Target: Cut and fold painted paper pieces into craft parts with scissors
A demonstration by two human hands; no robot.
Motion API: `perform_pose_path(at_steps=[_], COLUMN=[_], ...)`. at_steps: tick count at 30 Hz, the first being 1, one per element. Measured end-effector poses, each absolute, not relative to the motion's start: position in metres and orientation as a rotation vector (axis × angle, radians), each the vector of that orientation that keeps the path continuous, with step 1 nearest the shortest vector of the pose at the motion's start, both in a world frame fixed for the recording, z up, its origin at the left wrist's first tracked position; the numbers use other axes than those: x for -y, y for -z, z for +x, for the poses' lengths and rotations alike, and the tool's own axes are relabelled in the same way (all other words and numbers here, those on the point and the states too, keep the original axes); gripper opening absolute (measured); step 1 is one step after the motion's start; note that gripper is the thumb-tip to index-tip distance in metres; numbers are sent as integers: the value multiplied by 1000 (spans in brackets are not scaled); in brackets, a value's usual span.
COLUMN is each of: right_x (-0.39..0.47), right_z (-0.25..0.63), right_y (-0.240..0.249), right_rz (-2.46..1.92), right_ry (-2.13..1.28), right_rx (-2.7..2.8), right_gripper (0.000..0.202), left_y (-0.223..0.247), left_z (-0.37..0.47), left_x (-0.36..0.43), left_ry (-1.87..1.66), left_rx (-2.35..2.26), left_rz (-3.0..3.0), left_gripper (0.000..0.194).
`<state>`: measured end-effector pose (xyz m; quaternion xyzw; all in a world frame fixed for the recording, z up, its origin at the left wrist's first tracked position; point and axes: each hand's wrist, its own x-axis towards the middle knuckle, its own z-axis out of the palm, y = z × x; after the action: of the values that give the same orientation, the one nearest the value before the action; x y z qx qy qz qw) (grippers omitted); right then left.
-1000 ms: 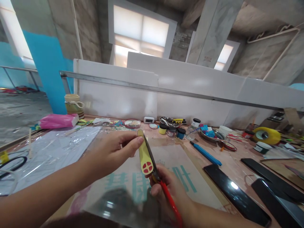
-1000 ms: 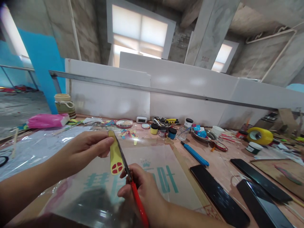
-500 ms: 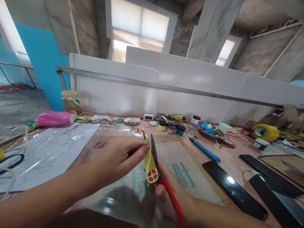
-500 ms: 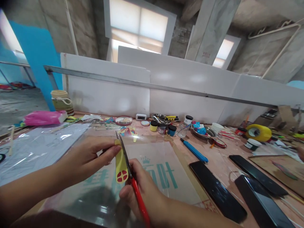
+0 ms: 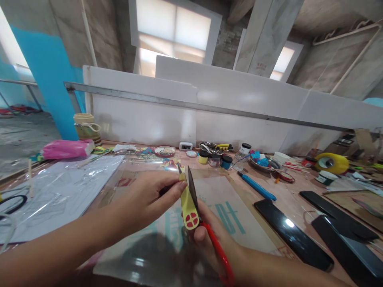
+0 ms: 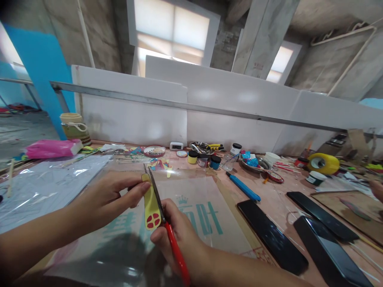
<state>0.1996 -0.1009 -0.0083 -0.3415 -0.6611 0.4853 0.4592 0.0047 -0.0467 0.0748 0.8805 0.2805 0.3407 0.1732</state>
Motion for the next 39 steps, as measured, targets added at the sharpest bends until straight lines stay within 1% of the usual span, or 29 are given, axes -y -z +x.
perform_pose_path(at_steps=[3, 7, 14, 22, 30, 35, 39], right_x=[99, 99, 99, 99, 95, 98, 94], right_z=[200, 201, 201, 196, 198, 196, 196], right_y=[11, 11, 14, 8, 11, 5, 10], right_rz=[-767, -788, -750, -678, -733, -727, -698], right_ry=[-1225, -1237, -1272, -1374, -1275, -1308, -1255], right_rx=[1625, 1607, 1560, 1482, 1521, 1474, 1519], right_gripper=[64, 65, 59, 62, 59, 60, 58], left_y=[-75, -75, -76, -76, -77, -73, -68], left_z=[5, 5, 5, 8, 7, 8, 8], left_x=[47, 47, 46, 47, 47, 48, 46], left_ry=[-967, -956, -934, -996, -957, -942, -959], left_rx=[-810, -824, -846, -772, -763, -759, -773], left_rz=[2499, 2508, 2489, 2404, 2326, 2265, 2234], left_gripper=[38, 39, 40, 40, 39, 41, 42])
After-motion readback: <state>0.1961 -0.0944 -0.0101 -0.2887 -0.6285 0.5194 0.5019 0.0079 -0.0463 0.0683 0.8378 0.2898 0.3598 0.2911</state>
